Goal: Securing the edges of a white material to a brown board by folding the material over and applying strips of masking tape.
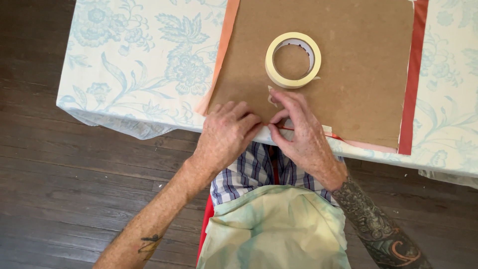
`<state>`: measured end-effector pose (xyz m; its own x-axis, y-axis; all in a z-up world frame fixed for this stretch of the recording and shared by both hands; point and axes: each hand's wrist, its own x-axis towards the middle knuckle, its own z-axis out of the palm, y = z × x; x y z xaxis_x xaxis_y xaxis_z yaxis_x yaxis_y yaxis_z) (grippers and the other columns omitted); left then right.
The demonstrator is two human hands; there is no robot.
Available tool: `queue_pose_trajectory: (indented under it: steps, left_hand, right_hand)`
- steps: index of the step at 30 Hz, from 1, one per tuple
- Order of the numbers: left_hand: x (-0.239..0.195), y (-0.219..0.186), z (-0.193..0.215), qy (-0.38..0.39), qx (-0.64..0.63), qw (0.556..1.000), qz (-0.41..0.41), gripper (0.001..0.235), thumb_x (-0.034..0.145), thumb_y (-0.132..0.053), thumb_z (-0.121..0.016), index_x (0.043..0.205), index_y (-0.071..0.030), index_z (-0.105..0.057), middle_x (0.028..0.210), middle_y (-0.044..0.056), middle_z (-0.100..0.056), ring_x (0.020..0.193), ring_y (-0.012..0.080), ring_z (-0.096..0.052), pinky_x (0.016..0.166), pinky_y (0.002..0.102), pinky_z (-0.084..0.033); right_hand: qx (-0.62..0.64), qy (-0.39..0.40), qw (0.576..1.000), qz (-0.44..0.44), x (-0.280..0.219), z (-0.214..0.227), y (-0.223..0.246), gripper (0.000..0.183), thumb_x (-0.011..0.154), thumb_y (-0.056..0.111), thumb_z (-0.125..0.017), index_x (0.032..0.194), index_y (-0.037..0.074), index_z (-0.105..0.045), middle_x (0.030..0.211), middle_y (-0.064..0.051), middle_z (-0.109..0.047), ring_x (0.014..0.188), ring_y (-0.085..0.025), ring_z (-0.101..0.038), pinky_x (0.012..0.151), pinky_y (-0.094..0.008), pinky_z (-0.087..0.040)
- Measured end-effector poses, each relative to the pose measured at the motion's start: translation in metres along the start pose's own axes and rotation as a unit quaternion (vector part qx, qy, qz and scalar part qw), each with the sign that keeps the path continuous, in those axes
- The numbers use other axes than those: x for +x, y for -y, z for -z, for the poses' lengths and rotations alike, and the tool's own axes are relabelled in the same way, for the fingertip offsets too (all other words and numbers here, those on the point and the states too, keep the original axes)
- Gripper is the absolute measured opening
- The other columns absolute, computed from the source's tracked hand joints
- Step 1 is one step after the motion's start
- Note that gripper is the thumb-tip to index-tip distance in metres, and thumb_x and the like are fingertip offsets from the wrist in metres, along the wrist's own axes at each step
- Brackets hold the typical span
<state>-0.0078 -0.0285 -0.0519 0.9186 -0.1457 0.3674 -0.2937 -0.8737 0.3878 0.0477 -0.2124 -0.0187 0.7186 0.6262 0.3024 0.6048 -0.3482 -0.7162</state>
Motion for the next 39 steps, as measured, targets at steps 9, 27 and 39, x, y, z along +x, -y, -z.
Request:
queue_pose_trajectory:
  steps: [9, 27, 39]
  left_hand:
    - [0.025, 0.008, 0.007, 0.123, -0.132, 0.970, 0.162, 0.007, 0.080, -0.020, -0.080, 0.085, -0.017, -0.077, 0.080, 0.004, -0.065, 0.080, 0.0303, -0.070, 0.072, 0.046, -0.058]
    - [0.031, 0.020, 0.009, 0.161, -0.174, 0.957, 0.168, 0.005, 0.078, -0.023, -0.081, 0.081, -0.024, -0.078, 0.073, -0.009, -0.075, 0.066, 0.0094, -0.068, 0.061, 0.029, -0.053]
    - [0.026, 0.018, 0.012, 0.107, -0.164, 0.976, 0.096, 0.006, 0.084, -0.022, -0.085, 0.084, -0.019, -0.080, 0.080, -0.004, -0.078, 0.067, 0.0123, -0.072, 0.059, 0.030, -0.057]
  right_hand:
    - [0.045, -0.064, 0.995, -0.054, -0.002, 0.033, -0.033, 0.045, 0.079, 0.017, -0.095, 0.119, 0.013, -0.074, 0.089, 0.002, -0.067, 0.084, -0.012, -0.056, 0.086, -0.029, -0.048]
    - [0.025, 0.049, 0.996, -0.068, -0.002, 0.056, -0.018, 0.013, 0.091, 0.016, -0.080, 0.101, 0.010, -0.074, 0.123, -0.008, -0.052, 0.124, -0.022, -0.051, 0.109, -0.037, -0.046]
    - [0.044, 0.159, 0.975, -0.150, 0.009, 0.040, 0.008, 0.039, 0.090, 0.012, -0.079, 0.122, 0.010, -0.056, 0.089, -0.002, -0.076, 0.085, -0.011, -0.071, 0.075, -0.025, -0.057]
